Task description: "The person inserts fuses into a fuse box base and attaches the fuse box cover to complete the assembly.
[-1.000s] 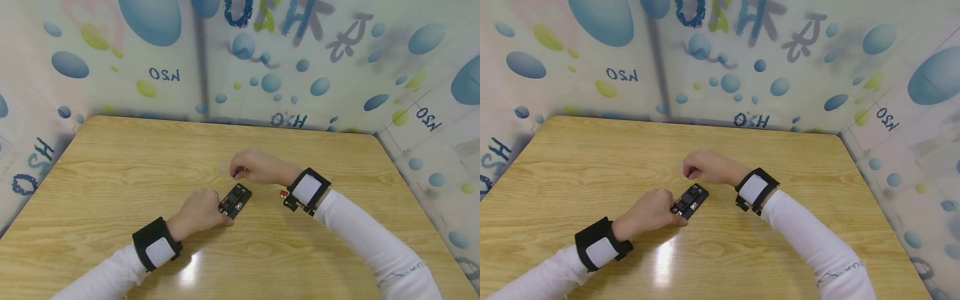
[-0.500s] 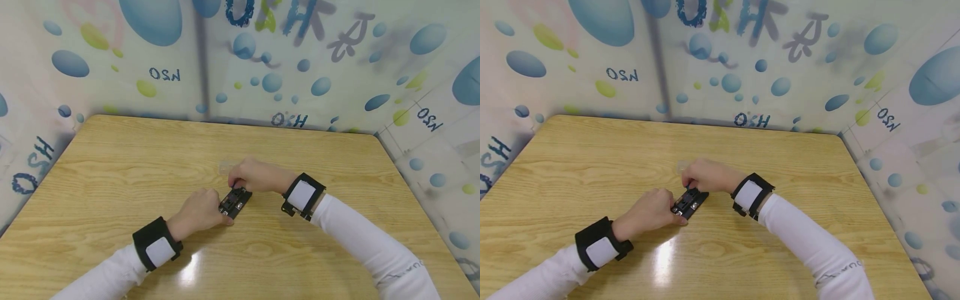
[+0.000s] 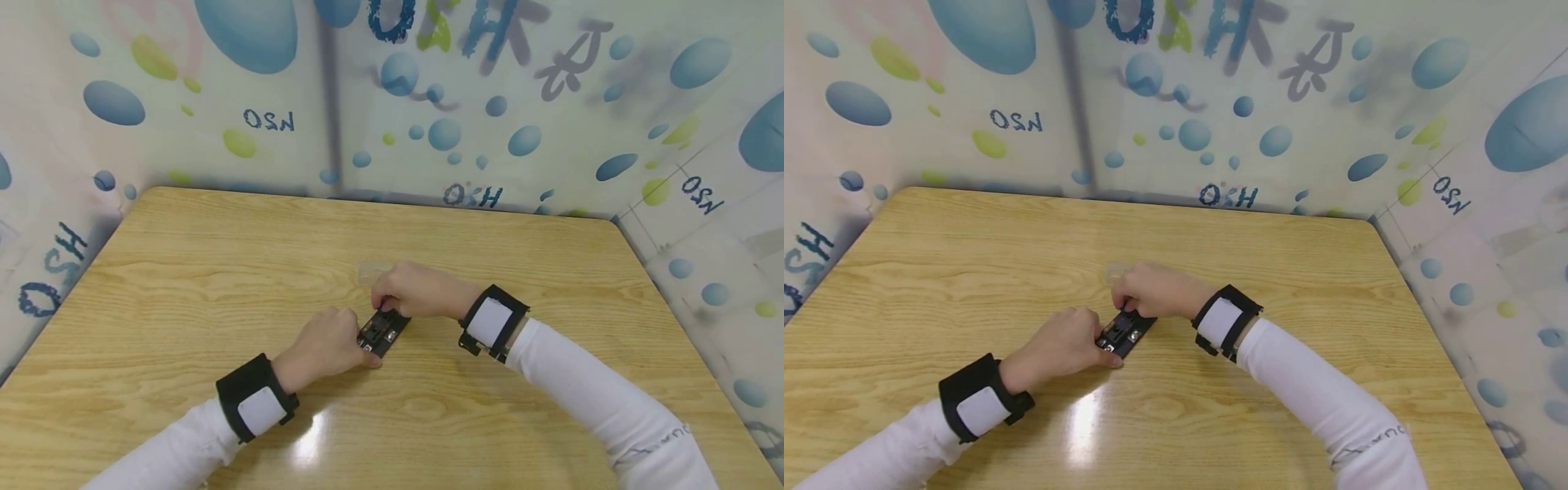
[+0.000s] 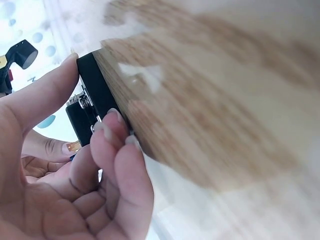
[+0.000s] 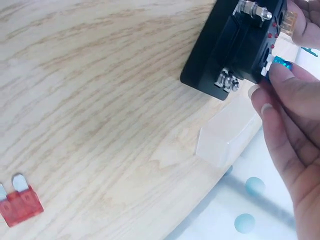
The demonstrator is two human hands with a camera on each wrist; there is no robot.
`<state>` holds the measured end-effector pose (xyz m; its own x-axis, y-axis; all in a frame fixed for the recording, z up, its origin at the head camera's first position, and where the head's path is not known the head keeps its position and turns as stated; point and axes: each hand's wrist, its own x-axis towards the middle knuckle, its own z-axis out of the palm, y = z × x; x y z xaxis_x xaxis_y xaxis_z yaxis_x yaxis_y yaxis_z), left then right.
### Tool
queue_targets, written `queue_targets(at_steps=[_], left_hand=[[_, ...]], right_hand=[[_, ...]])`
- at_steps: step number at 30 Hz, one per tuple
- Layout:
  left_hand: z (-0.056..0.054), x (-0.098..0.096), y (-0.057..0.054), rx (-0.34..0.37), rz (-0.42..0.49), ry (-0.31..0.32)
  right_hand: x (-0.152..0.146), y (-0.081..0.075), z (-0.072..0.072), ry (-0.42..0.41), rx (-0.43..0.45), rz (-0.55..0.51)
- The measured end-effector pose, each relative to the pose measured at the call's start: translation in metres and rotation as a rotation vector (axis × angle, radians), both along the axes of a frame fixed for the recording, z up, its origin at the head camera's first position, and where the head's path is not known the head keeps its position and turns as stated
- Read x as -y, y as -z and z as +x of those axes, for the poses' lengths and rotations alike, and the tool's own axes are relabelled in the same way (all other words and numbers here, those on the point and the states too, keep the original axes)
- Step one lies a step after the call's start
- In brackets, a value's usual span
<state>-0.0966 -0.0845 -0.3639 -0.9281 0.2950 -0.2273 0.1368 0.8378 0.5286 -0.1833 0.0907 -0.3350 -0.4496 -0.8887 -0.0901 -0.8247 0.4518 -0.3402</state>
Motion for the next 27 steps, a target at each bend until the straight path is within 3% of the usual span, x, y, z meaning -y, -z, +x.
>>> queue_targets(at_steps=[8, 27], left_hand=[[0.0004, -0.0002, 0.0006, -0.017, -0.015, 0.010], [0.0001, -0.0012, 0.0004, -0.005, -0.006, 0.005]], right_hand=[[-0.0006, 0.0034, 0.0018, -0.028, -0.068, -0.012], [-0.0023, -0.0023, 0.0028, -0.015, -0.017, 0.017]])
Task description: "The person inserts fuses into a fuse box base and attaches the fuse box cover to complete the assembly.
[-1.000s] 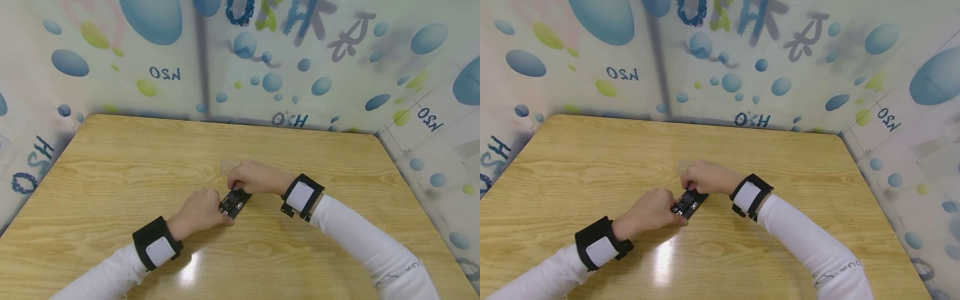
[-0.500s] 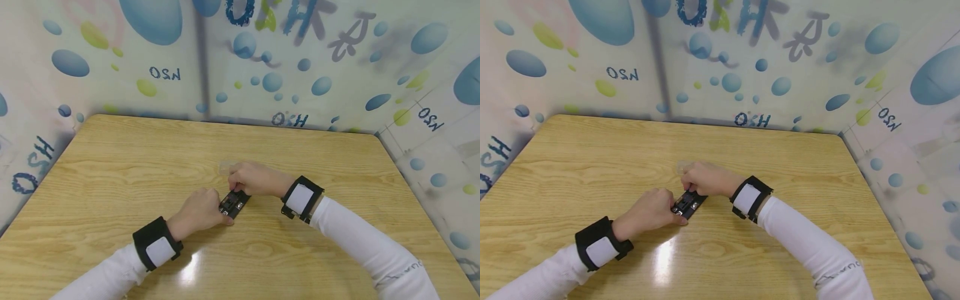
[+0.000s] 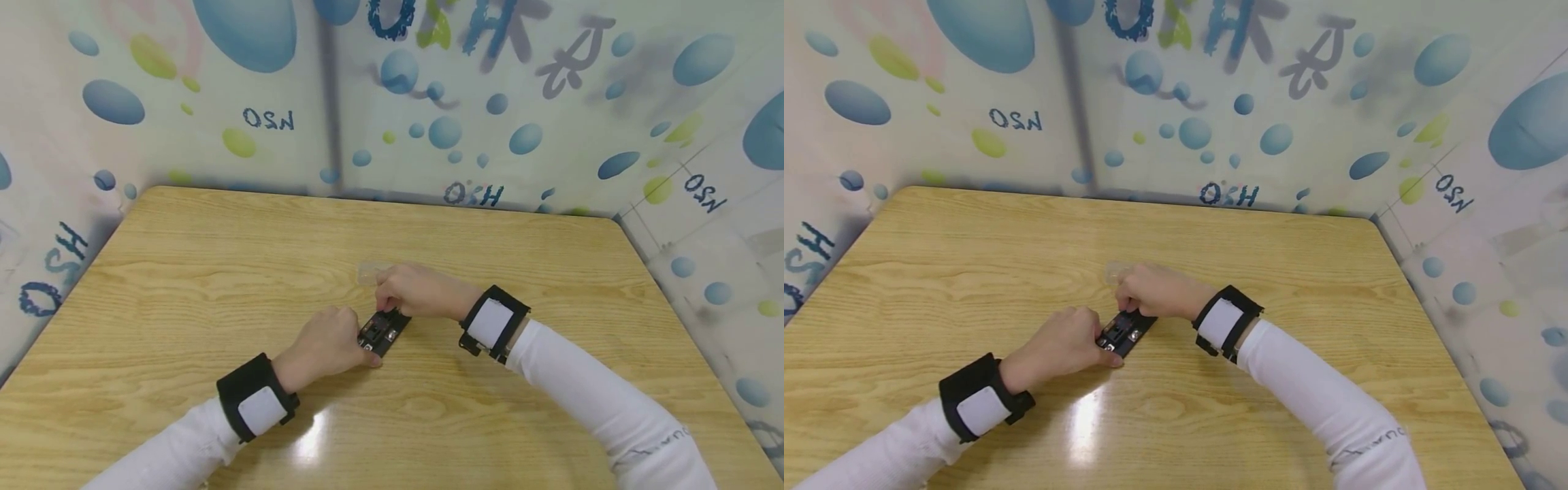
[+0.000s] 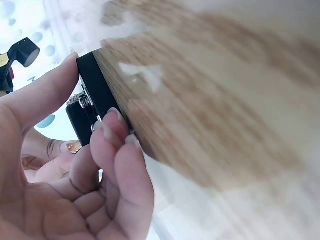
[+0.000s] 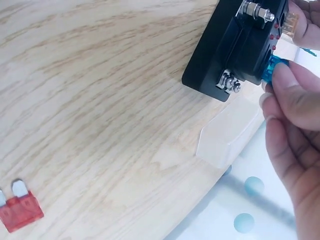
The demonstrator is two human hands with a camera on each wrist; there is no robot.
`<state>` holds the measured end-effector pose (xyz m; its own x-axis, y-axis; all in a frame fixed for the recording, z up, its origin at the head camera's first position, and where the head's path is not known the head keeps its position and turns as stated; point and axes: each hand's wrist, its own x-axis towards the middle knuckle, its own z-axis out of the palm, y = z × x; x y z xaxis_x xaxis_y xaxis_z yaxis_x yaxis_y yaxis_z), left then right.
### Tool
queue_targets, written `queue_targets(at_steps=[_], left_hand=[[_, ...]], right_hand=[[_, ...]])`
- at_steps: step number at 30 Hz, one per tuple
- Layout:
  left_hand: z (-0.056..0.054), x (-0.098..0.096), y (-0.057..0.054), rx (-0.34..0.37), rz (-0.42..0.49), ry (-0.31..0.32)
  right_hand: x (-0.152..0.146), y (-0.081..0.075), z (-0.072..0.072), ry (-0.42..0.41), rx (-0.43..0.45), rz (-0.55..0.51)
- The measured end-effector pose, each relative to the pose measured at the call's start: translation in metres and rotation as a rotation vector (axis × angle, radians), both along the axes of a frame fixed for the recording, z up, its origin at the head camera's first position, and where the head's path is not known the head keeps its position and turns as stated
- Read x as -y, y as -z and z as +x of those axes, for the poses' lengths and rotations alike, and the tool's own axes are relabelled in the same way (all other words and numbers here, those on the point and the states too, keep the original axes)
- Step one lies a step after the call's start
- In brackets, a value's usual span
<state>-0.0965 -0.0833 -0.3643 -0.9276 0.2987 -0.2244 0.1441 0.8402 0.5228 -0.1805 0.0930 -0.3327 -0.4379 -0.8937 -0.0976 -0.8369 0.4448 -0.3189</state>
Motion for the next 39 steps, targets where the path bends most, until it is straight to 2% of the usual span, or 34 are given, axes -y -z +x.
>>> queue_targets(at_steps=[15, 25, 30, 39], left_hand=[[-0.001, 0.001, -0.001, 0.006, 0.008, 0.001], [-0.001, 0.001, -0.001, 0.012, 0.023, 0.003], [-0.001, 0.001, -0.001, 0.010, 0.020, 0.006], [0.000, 0.001, 0.000, -0.004, 0.031, 0.015]], right_hand=[[-0.001, 0.006, 0.000, -0.040, -0.068, -0.020], [0.001, 0.005, 0.004, -0.057, -0.136, 0.023], [0.003, 0.003, 0.007, -0.072, -0.184, 0.068], [0.001, 0.004, 0.010, -0.119, -0.283, 0.078]])
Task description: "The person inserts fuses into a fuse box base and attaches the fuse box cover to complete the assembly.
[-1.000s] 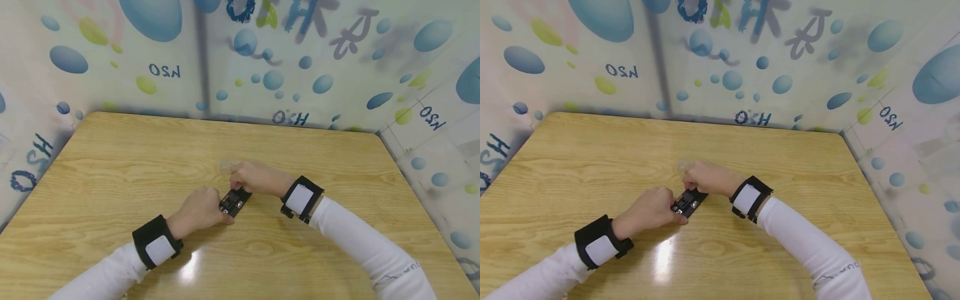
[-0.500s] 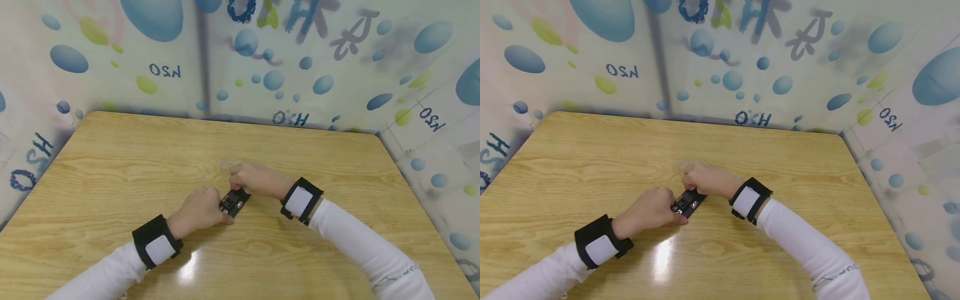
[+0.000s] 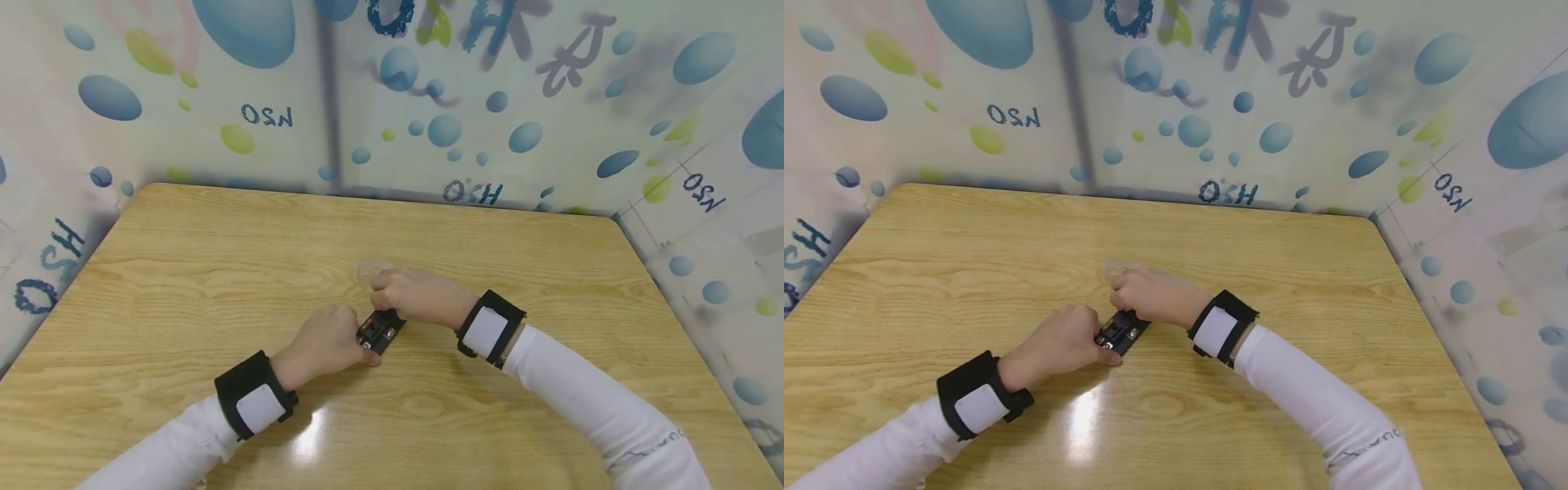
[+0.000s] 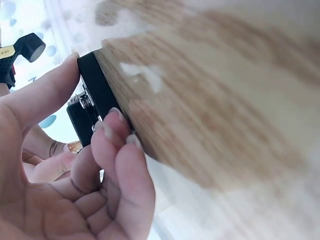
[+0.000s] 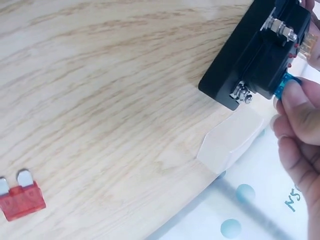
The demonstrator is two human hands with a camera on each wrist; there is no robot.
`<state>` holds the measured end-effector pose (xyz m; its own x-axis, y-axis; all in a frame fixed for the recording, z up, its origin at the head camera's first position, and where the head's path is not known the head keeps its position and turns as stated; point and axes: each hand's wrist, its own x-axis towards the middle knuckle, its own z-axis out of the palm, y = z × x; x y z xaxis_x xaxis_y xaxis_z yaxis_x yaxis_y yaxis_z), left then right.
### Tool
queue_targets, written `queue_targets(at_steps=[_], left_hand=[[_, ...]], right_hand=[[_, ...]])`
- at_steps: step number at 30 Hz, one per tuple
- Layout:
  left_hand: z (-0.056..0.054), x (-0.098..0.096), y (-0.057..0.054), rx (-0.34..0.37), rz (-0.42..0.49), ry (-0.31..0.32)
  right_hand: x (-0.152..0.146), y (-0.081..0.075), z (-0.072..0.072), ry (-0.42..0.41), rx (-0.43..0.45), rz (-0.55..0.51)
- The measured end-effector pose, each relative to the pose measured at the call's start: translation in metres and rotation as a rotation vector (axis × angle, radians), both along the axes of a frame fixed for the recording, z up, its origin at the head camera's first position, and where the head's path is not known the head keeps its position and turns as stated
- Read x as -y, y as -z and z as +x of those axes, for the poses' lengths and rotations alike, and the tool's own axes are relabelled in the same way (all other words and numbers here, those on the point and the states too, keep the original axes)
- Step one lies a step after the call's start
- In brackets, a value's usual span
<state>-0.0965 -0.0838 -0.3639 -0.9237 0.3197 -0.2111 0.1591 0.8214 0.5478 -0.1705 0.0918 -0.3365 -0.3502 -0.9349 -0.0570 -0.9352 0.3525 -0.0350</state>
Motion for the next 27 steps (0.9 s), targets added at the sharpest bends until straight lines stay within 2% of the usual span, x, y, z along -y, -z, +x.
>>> queue_targets(at_steps=[13, 27], left_hand=[[0.0009, 0.0019, 0.0002, -0.011, 0.009, 0.004], [-0.0002, 0.0005, -0.0004, 0.021, -0.003, -0.003]], right_hand=[[0.0001, 0.0033, 0.0015, -0.049, -0.068, -0.037], [-0.0046, 0.0086, 0.0014, -0.065, -0.102, -0.060]])
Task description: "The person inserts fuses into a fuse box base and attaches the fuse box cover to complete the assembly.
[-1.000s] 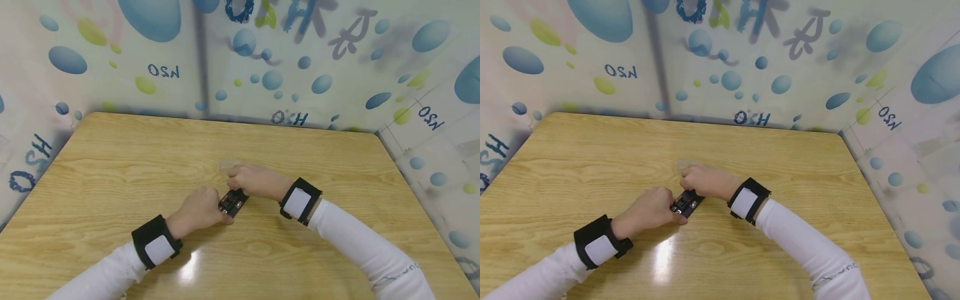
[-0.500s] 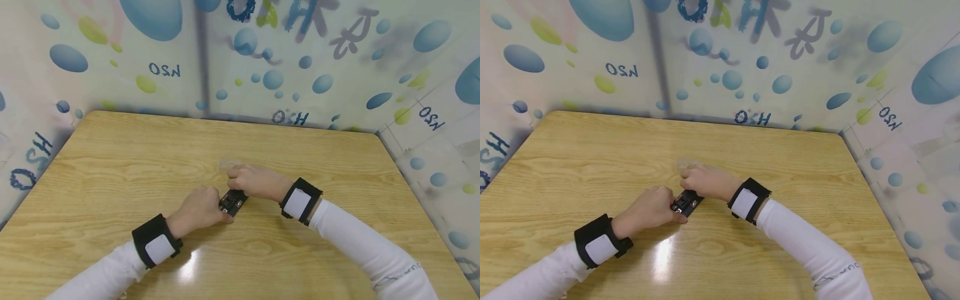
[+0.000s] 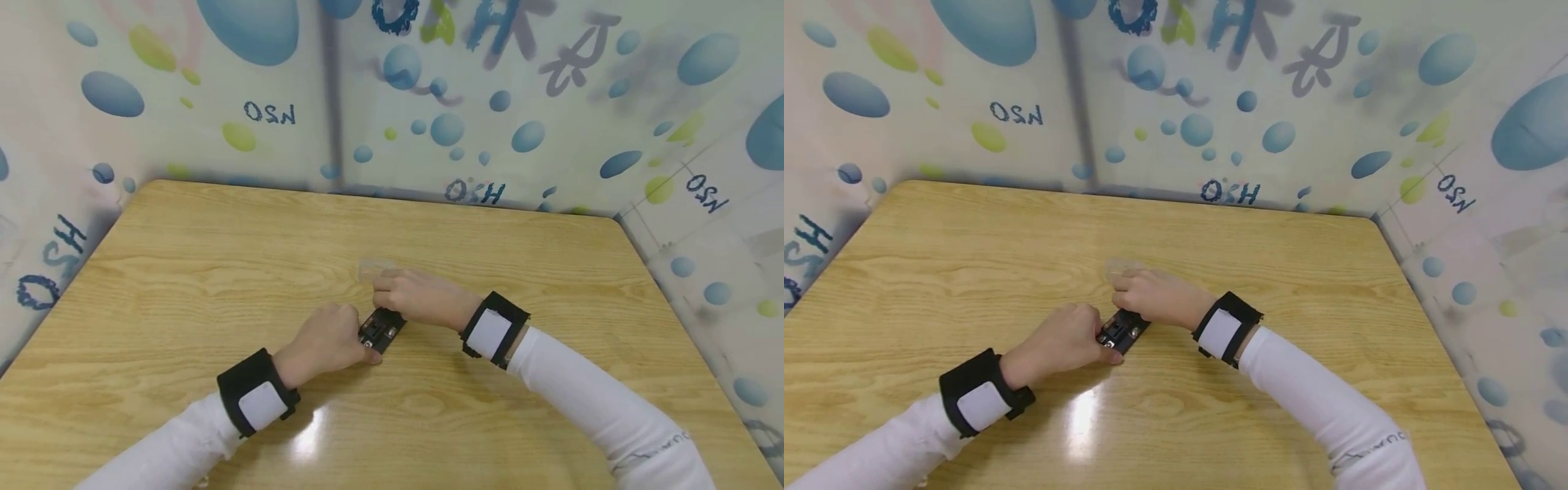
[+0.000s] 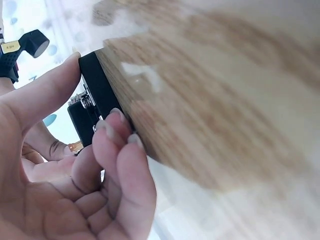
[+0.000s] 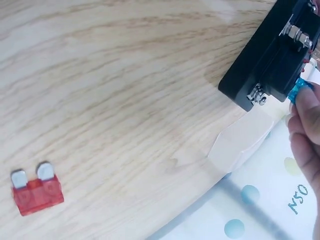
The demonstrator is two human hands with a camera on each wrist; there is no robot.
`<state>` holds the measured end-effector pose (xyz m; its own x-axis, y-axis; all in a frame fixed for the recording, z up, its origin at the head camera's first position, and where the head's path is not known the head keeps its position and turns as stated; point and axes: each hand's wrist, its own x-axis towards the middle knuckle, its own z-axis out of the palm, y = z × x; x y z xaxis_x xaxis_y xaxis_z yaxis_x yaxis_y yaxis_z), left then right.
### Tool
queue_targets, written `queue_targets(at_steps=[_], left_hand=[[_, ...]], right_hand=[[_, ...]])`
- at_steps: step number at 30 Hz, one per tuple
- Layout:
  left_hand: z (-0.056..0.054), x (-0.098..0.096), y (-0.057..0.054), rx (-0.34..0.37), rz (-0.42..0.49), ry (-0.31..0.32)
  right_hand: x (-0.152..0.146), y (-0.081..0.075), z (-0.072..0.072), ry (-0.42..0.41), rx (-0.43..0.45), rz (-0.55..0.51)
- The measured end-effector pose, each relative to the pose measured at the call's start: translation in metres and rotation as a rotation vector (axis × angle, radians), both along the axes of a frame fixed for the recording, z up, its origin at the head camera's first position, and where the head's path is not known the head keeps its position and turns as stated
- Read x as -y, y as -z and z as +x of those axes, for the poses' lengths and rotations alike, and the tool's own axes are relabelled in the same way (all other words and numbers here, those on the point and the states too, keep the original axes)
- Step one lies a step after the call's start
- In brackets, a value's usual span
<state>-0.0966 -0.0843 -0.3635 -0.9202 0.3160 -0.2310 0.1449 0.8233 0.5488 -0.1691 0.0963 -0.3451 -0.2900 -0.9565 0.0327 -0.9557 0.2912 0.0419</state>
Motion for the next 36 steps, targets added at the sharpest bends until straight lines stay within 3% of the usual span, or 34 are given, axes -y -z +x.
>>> queue_targets(at_steps=[14, 22, 27, 31, 36], left_hand=[[-0.001, 0.000, -0.001, 0.002, -0.015, 0.000], [-0.002, 0.000, 0.001, -0.006, -0.015, 0.005], [-0.002, -0.001, 0.001, -0.022, -0.028, 0.012], [-0.002, -0.001, 0.002, -0.011, -0.018, 0.012], [-0.002, 0.000, 0.002, -0.033, -0.034, 0.018]], right_hand=[[0.001, -0.004, 0.001, -0.041, -0.097, 0.063], [-0.002, -0.001, -0.001, 0.041, 0.098, -0.029], [-0.005, 0.004, -0.001, 0.072, 0.141, -0.076], [-0.006, 0.007, 0.001, 0.078, 0.089, -0.074], [0.001, 0.006, 0.005, 0.020, -0.109, 0.016]])
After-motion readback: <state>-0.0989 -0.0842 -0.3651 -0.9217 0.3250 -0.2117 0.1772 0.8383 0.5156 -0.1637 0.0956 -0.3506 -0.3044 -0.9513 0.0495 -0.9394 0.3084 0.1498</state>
